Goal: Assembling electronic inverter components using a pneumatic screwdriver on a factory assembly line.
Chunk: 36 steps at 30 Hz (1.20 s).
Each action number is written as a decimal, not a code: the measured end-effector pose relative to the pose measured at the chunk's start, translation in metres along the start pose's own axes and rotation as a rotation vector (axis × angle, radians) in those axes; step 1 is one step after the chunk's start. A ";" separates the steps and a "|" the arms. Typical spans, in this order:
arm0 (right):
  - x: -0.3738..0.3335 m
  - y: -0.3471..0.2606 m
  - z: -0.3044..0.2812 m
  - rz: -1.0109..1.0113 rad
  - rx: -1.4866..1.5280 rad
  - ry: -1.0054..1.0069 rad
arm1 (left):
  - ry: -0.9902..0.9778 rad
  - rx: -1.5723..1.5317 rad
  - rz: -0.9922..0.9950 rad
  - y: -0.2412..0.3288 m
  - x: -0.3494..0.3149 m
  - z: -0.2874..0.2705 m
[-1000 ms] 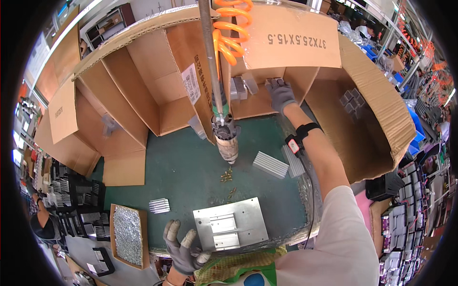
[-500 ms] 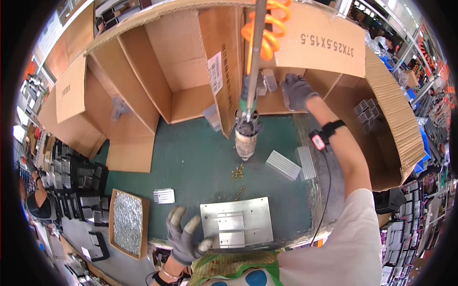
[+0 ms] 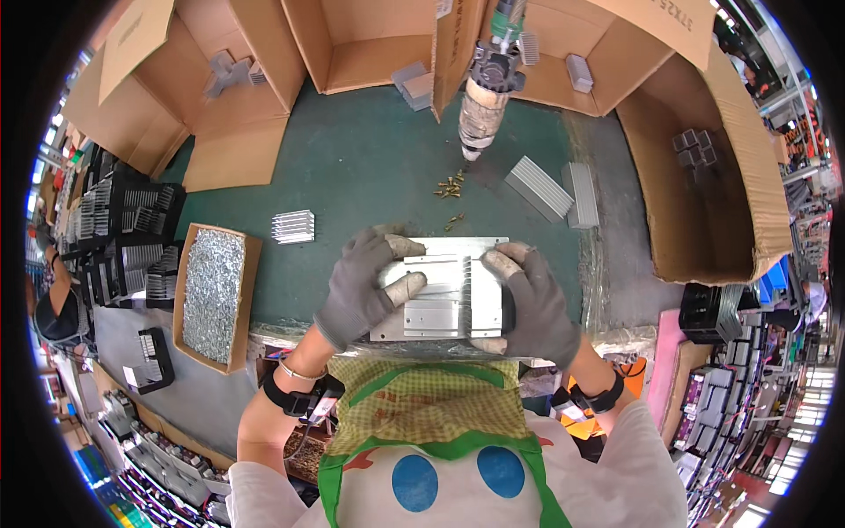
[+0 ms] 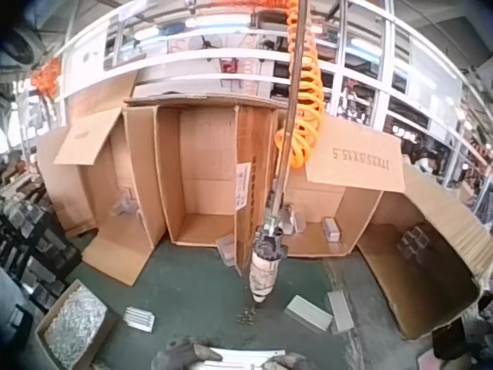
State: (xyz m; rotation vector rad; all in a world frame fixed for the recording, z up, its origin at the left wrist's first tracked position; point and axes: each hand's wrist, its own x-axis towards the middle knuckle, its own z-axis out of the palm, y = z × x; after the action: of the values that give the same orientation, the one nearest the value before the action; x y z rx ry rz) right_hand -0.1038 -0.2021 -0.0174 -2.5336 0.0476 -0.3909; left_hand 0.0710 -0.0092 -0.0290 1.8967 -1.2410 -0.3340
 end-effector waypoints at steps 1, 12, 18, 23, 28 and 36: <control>-0.004 -0.001 0.001 0.002 -0.006 0.007 | 0.046 0.005 -0.015 0.000 -0.003 0.001; -0.028 0.001 -0.029 0.070 -0.092 0.130 | 0.238 0.159 0.213 0.013 -0.019 0.015; -0.113 0.058 -0.127 0.544 -0.492 0.750 | 0.186 0.613 0.371 0.007 -0.052 0.033; -0.207 0.128 -0.195 0.905 -1.136 0.662 | 0.211 0.616 0.318 0.009 -0.054 0.037; -0.231 0.148 -0.220 0.859 -1.185 0.416 | 0.218 0.538 0.403 0.012 -0.048 0.030; -0.121 -0.013 -0.173 0.795 0.105 0.242 | 0.381 0.108 0.102 0.015 -0.044 0.006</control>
State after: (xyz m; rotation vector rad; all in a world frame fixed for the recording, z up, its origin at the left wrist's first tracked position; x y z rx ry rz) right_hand -0.2701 -0.2693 0.0953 -2.1281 1.0504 -0.3500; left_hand 0.0367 0.0232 -0.0303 1.8689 -1.1075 0.1470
